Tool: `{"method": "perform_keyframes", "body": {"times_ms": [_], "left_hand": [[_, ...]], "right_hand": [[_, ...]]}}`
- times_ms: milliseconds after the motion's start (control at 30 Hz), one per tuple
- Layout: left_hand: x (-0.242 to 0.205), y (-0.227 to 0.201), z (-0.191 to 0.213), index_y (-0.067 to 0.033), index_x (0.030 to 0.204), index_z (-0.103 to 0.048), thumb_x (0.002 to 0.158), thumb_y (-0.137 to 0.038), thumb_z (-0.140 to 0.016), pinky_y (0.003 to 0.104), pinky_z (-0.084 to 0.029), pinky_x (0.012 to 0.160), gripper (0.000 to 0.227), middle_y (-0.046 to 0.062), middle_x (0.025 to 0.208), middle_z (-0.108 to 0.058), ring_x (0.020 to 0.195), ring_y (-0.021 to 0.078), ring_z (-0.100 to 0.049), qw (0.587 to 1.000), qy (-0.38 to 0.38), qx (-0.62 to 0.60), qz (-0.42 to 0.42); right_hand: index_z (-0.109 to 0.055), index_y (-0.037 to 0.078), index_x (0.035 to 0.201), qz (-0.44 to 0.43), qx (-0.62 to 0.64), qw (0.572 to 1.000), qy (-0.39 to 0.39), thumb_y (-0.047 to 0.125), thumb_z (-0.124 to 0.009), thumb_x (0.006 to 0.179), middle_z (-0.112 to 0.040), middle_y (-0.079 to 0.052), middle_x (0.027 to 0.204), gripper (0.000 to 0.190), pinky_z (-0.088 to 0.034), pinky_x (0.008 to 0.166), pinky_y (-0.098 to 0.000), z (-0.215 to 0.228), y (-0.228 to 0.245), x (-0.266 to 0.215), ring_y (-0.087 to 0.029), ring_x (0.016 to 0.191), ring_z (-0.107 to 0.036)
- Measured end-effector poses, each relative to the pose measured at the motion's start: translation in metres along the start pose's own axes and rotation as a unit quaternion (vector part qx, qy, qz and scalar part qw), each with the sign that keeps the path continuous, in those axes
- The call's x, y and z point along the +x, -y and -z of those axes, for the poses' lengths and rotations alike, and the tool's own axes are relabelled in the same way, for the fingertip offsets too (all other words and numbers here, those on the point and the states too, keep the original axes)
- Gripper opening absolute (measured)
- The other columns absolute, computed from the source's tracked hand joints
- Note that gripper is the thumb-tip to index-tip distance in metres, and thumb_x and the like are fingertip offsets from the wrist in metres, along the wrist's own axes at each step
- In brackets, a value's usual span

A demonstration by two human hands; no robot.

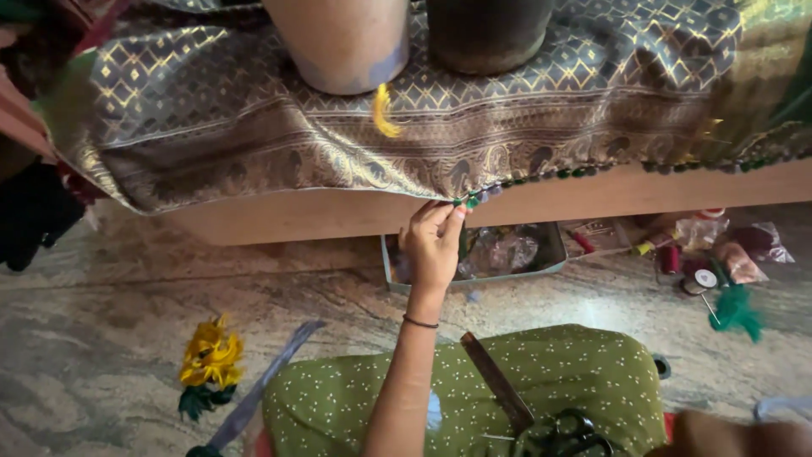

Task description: Attaching decorative beads and tassels to the edge of a saree.

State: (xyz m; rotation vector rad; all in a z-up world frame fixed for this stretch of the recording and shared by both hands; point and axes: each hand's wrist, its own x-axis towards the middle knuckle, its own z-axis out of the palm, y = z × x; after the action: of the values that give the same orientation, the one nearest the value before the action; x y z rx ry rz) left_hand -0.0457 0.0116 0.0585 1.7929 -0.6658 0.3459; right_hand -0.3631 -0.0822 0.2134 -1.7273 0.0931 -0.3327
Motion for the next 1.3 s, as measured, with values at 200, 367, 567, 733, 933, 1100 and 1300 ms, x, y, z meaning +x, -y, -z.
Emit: {"method": "perform_keyframes", "body": {"times_ms": [200, 367, 567, 733, 933, 1100, 1300], "left_hand": [[0.004, 0.017, 0.010, -0.0013, 0.100, -0.079, 0.096, -0.018, -0.070, 0.028, -0.052, 0.082, 0.020, 0.006, 0.094, -0.077, 0.089, 0.0138, -0.071, 0.976, 0.077, -0.191, 0.073], [0.009, 0.040, 0.007, 0.0069, 0.108, -0.078, 0.097, -0.012, -0.069, 0.025, -0.050, 0.086, 0.024, 0.005, 0.100, -0.078, 0.094, 0.0101, -0.067, 0.871, 0.157, -0.398, 0.240], [0.019, 0.052, 0.008, 0.0077, 0.108, -0.076, 0.096, -0.011, -0.067, 0.023, -0.050, 0.092, 0.025, 0.006, 0.104, -0.078, 0.097, 0.0087, -0.069, 0.846, 0.216, -0.432, 0.223], [0.012, 0.076, -0.006, 0.0065, 0.107, -0.080, 0.103, -0.012, -0.068, 0.028, -0.042, 0.073, 0.022, 0.006, 0.094, -0.073, 0.082, 0.0107, -0.057, 0.874, 0.208, -0.373, 0.232], [0.000, 0.016, 0.004, -0.0018, 0.097, -0.077, 0.097, -0.019, -0.067, 0.027, -0.054, 0.071, 0.020, 0.008, 0.087, -0.078, 0.078, 0.0138, -0.073, 0.986, 0.057, -0.129, 0.091], [-0.014, 0.020, -0.011, -0.0037, 0.095, -0.072, 0.103, -0.018, -0.063, 0.038, -0.050, 0.088, 0.018, 0.009, 0.097, -0.073, 0.093, 0.0293, -0.068, 0.996, -0.052, -0.047, -0.056], [-0.016, 0.009, -0.008, -0.0089, 0.083, -0.083, 0.083, -0.022, -0.075, 0.052, -0.033, 0.093, 0.015, 0.010, 0.095, -0.073, 0.105, 0.0284, -0.059, 0.988, -0.128, 0.074, 0.042]], "right_hand": [[-0.073, 0.004, 0.091, -0.025, -0.069, 0.997, 0.000, 0.019, -0.070, 0.093, -0.068, -0.005, 0.076, 0.015, -0.056, 0.060, -0.0296, -0.033, -0.046, 0.189, -0.013, 0.067, -0.062], [-0.077, 0.004, 0.097, 0.013, -0.178, 0.983, 0.050, 0.015, -0.071, 0.091, -0.079, -0.007, 0.087, 0.013, -0.056, 0.074, -0.0303, -0.030, -0.129, 0.251, -0.012, 0.081, -0.071], [-0.079, 0.009, 0.086, 0.090, -0.351, 0.932, -0.009, 0.013, -0.075, 0.083, -0.076, -0.010, 0.082, 0.007, -0.056, 0.069, -0.0371, -0.041, -0.115, 0.247, -0.024, 0.075, -0.073], [-0.080, 0.009, 0.081, 0.214, -0.426, 0.879, -0.010, 0.010, -0.076, 0.077, -0.073, -0.011, 0.080, 0.006, -0.056, 0.072, -0.0435, -0.039, -0.118, 0.250, -0.030, 0.079, -0.070], [-0.078, 0.009, 0.087, 0.180, -0.523, 0.831, 0.070, 0.010, -0.072, 0.086, -0.070, -0.008, 0.083, 0.006, -0.055, 0.065, -0.0369, -0.028, -0.090, 0.275, -0.024, 0.076, -0.069], [-0.074, 0.007, 0.071, 0.365, -0.568, 0.724, 0.138, 0.008, -0.073, 0.072, -0.067, -0.007, 0.079, 0.002, -0.058, 0.068, -0.0364, -0.055, -0.069, 0.313, -0.025, 0.086, -0.066], [-0.073, 0.010, 0.071, 0.384, -0.659, 0.587, 0.271, 0.020, -0.068, 0.078, -0.066, -0.007, 0.083, 0.014, -0.057, 0.073, -0.0375, -0.089, -0.100, 0.346, -0.025, 0.087, -0.065]]}}
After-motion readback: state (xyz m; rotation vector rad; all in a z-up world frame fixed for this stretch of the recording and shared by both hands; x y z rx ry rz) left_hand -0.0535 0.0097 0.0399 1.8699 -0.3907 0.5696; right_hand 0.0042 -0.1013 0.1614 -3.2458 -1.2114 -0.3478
